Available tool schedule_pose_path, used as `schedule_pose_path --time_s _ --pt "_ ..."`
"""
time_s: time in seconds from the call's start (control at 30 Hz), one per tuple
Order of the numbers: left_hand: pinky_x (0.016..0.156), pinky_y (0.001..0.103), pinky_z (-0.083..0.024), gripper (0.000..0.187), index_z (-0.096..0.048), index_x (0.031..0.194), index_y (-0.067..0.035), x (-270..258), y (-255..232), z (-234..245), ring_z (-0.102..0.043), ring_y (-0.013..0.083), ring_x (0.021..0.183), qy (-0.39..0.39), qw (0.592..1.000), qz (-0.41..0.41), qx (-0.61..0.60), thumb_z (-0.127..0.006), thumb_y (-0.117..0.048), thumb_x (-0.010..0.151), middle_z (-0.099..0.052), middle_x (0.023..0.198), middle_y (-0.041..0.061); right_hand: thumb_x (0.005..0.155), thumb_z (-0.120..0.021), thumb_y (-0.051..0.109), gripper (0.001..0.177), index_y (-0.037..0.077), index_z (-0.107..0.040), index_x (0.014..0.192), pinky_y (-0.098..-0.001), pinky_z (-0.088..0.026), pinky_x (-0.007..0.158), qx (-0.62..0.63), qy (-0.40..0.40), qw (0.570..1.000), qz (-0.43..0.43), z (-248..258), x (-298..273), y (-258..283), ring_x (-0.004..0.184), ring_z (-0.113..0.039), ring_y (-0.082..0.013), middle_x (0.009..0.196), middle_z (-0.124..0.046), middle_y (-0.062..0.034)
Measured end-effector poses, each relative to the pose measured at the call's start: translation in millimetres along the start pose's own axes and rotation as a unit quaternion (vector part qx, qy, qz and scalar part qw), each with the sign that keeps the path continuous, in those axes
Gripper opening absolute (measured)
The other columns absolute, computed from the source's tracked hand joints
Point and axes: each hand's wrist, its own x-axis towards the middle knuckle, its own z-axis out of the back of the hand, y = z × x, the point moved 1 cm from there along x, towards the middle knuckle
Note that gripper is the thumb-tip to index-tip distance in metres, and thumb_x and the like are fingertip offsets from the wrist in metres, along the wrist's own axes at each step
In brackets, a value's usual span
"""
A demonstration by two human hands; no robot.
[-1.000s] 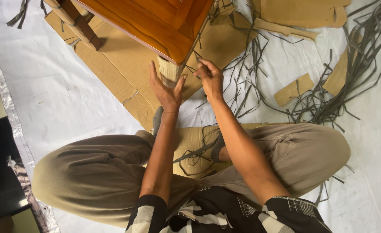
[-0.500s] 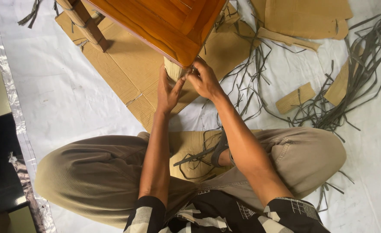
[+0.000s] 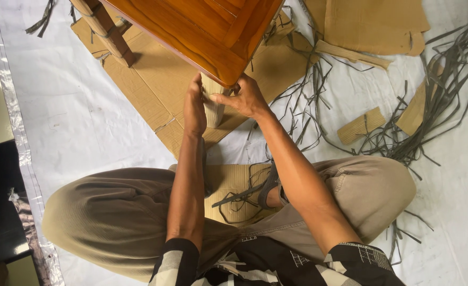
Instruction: Wrapping the legs of a wooden table with protective cardboard and securing them with ties.
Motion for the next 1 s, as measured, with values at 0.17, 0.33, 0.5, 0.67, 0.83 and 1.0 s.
schedule_pose_path --time_s 0.17,0.33,0.5,0.67,0.83,1.0 --pt "0.073 0.019 -0.054 0.031 -0.069 0.134 -0.009 33 42 35 -0.059 0.0038 0.079 -0.138 0.989 0.044 0.023 -0.066 -0.018 0.104 -0.072 0.098 -0.001 0.074 -0.095 0.032 0.045 0.011 -0.058 0.088 -0.0243 -0.048 0.060 0.016 -0.019 1.000 -0.013 -4 -1 -5 0.067 -0.052 -0.0093 0.076 -0.052 0.0011" --pt "0.073 0.023 -0.055 0.022 -0.080 0.109 -0.011 21 -26 3 -0.062 0.0068 0.078 -0.191 0.968 -0.007 0.162 -0.079 -0.028 0.096 -0.073 0.084 0.002 0.073 -0.096 0.031 0.045 0.010 -0.060 0.089 -0.0245 -0.048 0.059 0.017 -0.025 0.999 -0.019 -3 1 -8 0.067 -0.052 -0.0099 0.076 -0.053 0.0007" --pt "0.064 0.022 -0.059 0.014 -0.082 0.100 -0.012 9 -39 -3 -0.073 0.0070 0.076 -0.234 0.935 -0.061 0.261 -0.084 -0.022 0.091 -0.080 0.086 0.006 0.071 -0.097 0.034 0.049 0.011 -0.059 0.091 -0.0239 -0.049 0.060 0.031 -0.060 0.997 -0.037 -11 -5 -24 0.068 -0.055 -0.0089 0.078 -0.056 0.0018" --pt "0.056 0.033 -0.063 0.018 -0.073 0.092 0.002 -13 -33 -25 -0.075 0.0246 0.064 -0.303 0.909 -0.164 0.235 -0.072 -0.016 0.098 -0.075 0.079 0.018 0.071 -0.100 0.037 0.055 0.007 -0.061 0.096 -0.0275 -0.054 0.060 0.014 -0.111 0.994 -0.016 -11 -12 -23 0.070 -0.065 -0.0155 0.083 -0.060 -0.0064" --pt "0.068 0.034 -0.063 0.017 -0.072 0.096 0.000 -27 -19 -44 -0.076 0.0225 0.082 -0.310 0.907 -0.178 0.222 -0.070 -0.016 0.100 -0.076 0.087 0.016 0.073 -0.098 0.040 0.056 0.007 -0.060 0.097 -0.0301 -0.053 0.055 0.002 -0.167 0.986 -0.021 -20 -19 -45 0.064 -0.067 -0.0172 0.083 -0.066 -0.0072" --pt "0.080 0.036 -0.062 0.012 -0.072 0.095 0.001 -35 -16 -51 -0.076 0.0235 0.093 -0.310 0.905 -0.188 0.222 -0.072 -0.010 0.099 -0.076 0.094 0.019 0.080 -0.092 0.037 0.046 0.012 -0.060 0.102 -0.0266 -0.050 0.050 0.021 -0.240 0.970 -0.024 -40 -33 -39 0.058 -0.064 -0.0118 0.082 -0.072 -0.0021"
